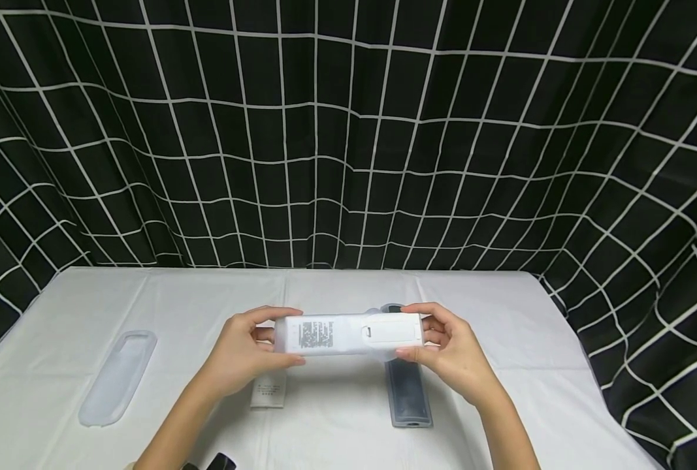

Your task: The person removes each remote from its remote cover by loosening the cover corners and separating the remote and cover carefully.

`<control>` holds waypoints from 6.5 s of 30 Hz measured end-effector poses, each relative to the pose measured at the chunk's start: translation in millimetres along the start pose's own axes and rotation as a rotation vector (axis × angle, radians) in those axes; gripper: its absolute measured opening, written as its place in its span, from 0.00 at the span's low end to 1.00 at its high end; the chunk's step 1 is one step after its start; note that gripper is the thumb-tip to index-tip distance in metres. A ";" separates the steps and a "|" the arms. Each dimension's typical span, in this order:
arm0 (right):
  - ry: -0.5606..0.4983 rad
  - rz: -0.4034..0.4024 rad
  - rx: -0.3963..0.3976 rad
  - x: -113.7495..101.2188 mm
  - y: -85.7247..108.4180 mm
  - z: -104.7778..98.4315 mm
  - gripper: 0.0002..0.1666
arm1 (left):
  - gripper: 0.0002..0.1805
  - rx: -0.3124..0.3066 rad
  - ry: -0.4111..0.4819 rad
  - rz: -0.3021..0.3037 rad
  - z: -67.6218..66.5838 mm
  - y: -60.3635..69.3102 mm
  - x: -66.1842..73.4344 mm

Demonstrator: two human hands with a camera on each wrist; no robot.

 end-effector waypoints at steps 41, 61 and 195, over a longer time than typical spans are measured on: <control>-0.053 -0.001 0.015 1.7 -2.0 6.1 0.36 | 0.09 0.158 -0.005 0.153 2.4 -3.4 -0.8; -0.044 -0.023 0.017 2.7 -1.9 2.5 0.37 | 0.07 0.160 -0.057 0.250 -4.3 -3.3 4.3; 0.027 0.001 0.056 4.7 2.0 -21.3 0.36 | 0.08 0.155 -0.068 0.200 -27.7 -0.8 9.3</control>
Point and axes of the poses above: each hand's wrist, its own y-axis away from the middle knuckle, its own z-axis out of the palm, x = y × z, the point moved 1 cm from there along -y, towards the middle knuckle, and after that the axes turned 10 degrees about y, right-handed, at the moved point
